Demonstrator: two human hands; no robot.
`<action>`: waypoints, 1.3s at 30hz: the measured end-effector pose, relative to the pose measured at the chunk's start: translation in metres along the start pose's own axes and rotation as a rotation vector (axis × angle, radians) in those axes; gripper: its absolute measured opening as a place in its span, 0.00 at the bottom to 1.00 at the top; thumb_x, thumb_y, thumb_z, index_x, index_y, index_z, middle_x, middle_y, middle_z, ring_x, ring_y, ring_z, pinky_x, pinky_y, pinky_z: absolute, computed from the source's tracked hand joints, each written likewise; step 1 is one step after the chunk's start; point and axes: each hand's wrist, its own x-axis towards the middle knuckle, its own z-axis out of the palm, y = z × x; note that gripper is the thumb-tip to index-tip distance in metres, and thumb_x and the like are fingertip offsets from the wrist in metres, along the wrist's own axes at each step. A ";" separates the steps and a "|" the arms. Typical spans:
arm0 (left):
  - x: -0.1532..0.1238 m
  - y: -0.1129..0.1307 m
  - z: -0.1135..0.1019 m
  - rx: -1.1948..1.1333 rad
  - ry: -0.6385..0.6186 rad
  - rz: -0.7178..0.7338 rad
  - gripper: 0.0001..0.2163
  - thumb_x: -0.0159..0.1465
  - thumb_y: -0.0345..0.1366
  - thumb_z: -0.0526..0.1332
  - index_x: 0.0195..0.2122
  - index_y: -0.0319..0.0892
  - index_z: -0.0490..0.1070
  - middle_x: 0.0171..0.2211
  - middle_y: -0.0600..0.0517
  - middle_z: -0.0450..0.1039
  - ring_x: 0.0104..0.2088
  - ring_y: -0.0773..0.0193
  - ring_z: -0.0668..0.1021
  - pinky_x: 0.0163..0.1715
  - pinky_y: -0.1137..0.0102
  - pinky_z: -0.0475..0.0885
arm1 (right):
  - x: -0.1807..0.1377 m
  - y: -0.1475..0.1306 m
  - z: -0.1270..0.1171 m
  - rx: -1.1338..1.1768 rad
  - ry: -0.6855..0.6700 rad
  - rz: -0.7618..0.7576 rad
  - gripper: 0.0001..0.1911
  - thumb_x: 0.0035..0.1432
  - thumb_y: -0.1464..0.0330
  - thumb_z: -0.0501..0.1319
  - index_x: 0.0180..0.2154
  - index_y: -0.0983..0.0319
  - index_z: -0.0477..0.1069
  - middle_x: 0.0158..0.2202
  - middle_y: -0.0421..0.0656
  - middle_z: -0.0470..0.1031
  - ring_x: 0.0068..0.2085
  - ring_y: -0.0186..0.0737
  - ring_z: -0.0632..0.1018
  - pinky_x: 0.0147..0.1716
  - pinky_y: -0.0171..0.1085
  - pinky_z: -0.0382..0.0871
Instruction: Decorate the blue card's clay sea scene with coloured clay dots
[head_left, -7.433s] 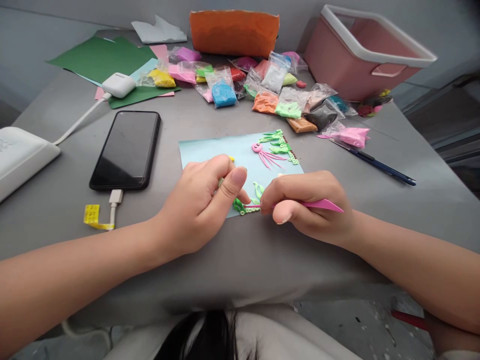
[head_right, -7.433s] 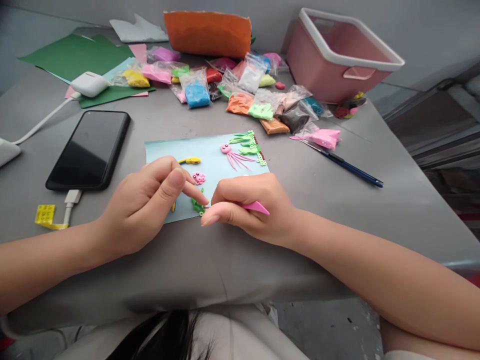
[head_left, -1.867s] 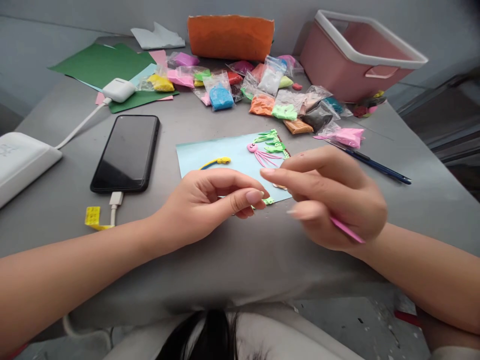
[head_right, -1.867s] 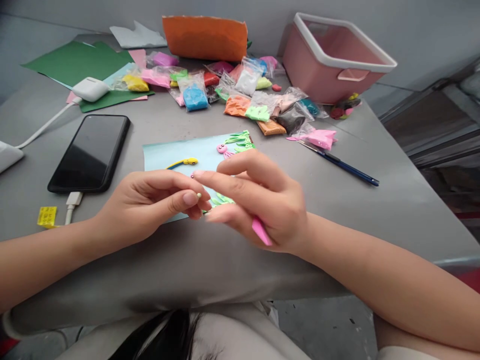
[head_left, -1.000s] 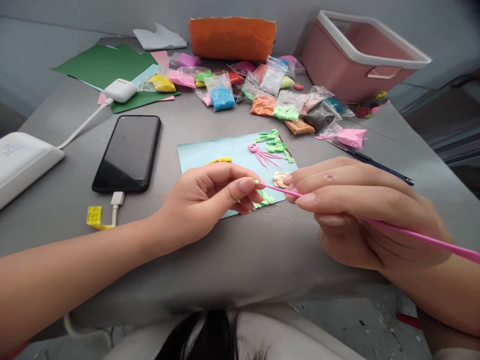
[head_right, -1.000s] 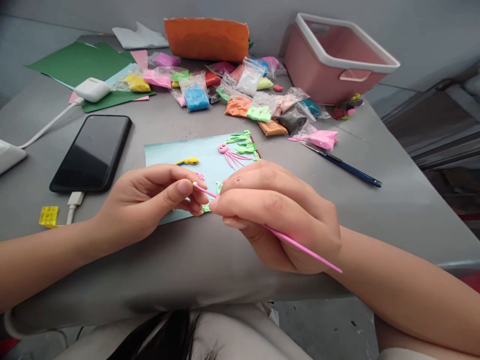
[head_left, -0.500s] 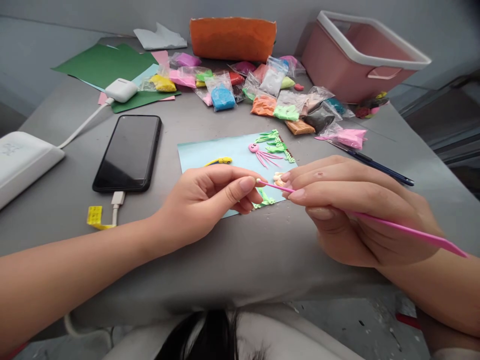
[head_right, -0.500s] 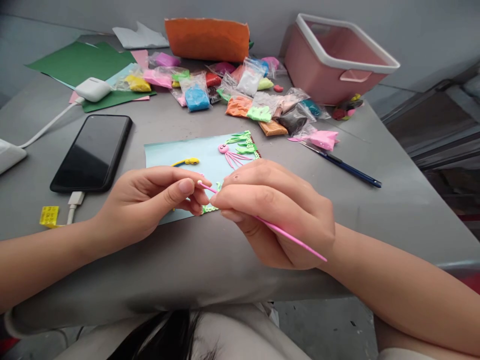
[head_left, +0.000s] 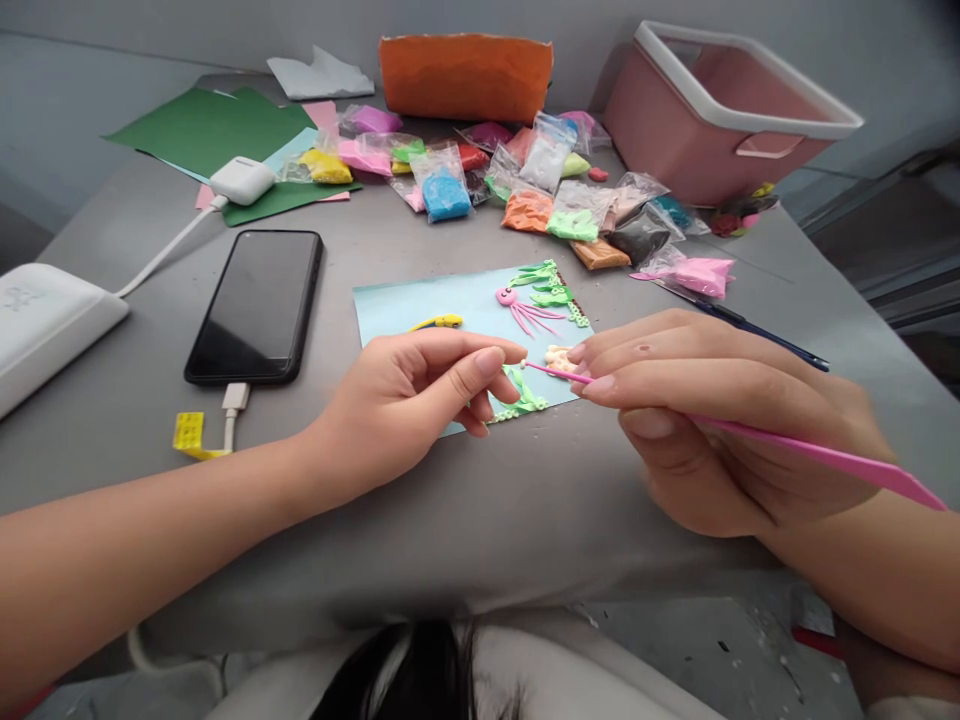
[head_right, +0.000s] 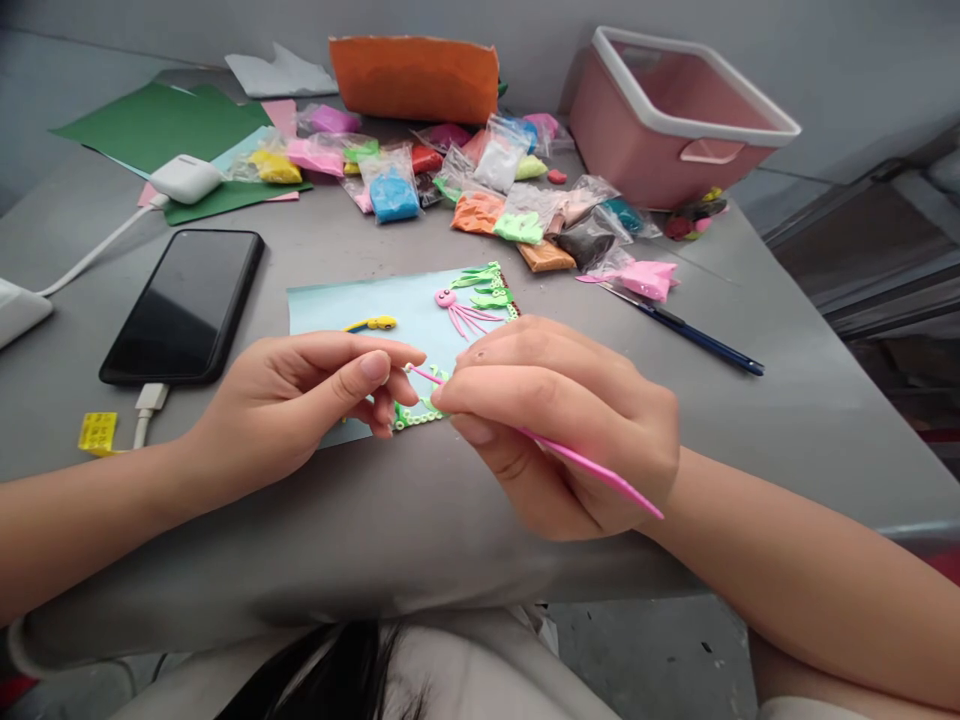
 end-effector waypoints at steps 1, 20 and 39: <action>0.000 0.000 0.000 0.001 0.005 -0.002 0.11 0.66 0.42 0.66 0.37 0.39 0.82 0.33 0.51 0.82 0.26 0.70 0.78 0.29 0.75 0.79 | 0.000 0.000 -0.001 0.018 0.000 -0.004 0.13 0.63 0.78 0.57 0.41 0.58 0.77 0.29 0.44 0.77 0.34 0.43 0.83 0.30 0.40 0.81; 0.005 -0.003 -0.002 -0.153 0.153 0.017 0.13 0.73 0.41 0.58 0.34 0.41 0.73 0.24 0.56 0.74 0.19 0.73 0.73 0.20 0.78 0.71 | -0.003 0.013 0.003 0.164 -0.310 0.227 0.09 0.64 0.79 0.57 0.35 0.62 0.72 0.26 0.42 0.75 0.27 0.34 0.76 0.28 0.34 0.72; 0.004 -0.003 -0.002 -0.149 0.131 0.002 0.13 0.73 0.41 0.57 0.34 0.42 0.73 0.24 0.56 0.73 0.20 0.73 0.73 0.21 0.78 0.70 | -0.005 0.010 0.006 0.201 -0.348 0.277 0.09 0.65 0.78 0.56 0.35 0.61 0.71 0.27 0.41 0.75 0.29 0.32 0.75 0.30 0.33 0.71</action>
